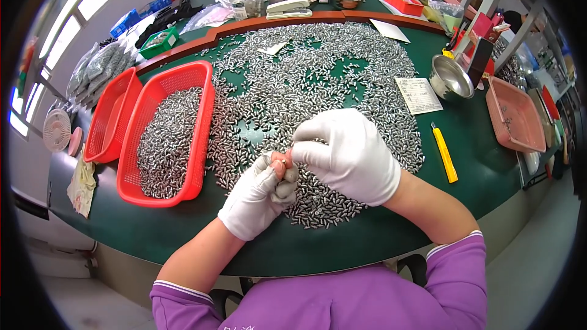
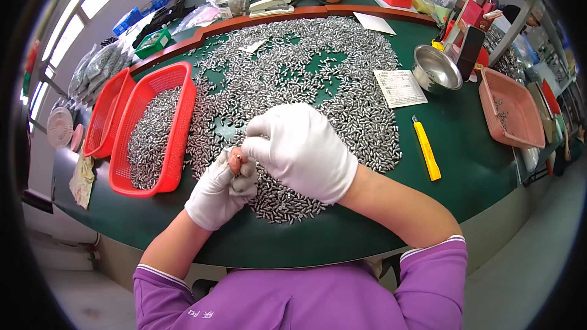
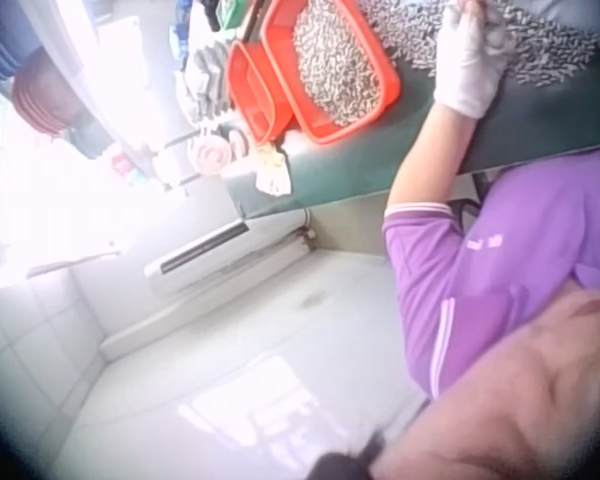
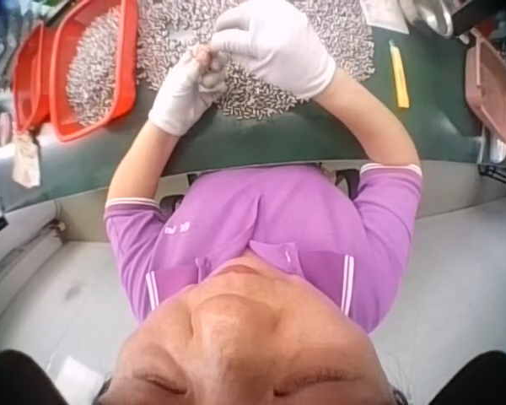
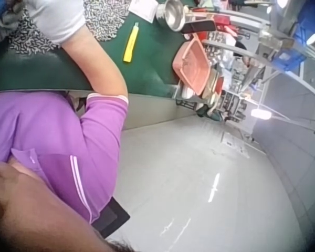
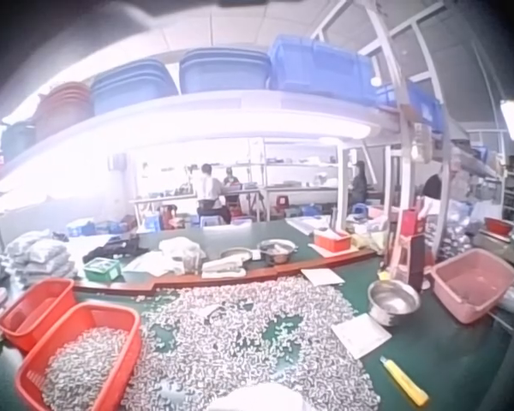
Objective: The person is inspecting and sorting a large pile of small cylindrical metal parts on a green workbench mat using their hands and a yellow probe tool.
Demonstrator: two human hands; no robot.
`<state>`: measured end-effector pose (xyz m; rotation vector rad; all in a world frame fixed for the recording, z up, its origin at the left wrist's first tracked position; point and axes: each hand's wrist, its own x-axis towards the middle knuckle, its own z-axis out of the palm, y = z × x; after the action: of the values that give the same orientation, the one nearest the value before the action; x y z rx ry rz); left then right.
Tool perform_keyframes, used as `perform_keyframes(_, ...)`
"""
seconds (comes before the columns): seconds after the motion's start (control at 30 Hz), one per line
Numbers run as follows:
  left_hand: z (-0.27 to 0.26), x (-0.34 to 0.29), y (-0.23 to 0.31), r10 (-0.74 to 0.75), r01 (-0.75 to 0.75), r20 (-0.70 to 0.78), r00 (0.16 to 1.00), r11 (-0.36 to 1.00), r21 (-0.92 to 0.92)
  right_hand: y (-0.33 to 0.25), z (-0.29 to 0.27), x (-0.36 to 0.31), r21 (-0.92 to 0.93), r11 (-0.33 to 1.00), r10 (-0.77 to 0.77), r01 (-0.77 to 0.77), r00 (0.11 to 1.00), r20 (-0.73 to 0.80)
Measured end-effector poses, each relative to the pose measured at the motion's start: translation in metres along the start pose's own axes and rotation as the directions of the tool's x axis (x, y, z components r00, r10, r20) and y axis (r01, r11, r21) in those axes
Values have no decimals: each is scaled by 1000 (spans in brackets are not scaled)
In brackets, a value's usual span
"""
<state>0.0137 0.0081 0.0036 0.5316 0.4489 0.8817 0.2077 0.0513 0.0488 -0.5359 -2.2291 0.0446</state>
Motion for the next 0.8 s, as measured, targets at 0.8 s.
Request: perform_keyframes(0.8,8,-65,50,751,-83,486,448,-506,859,12,-126,-137,-694,100,967,-713,235,-103)
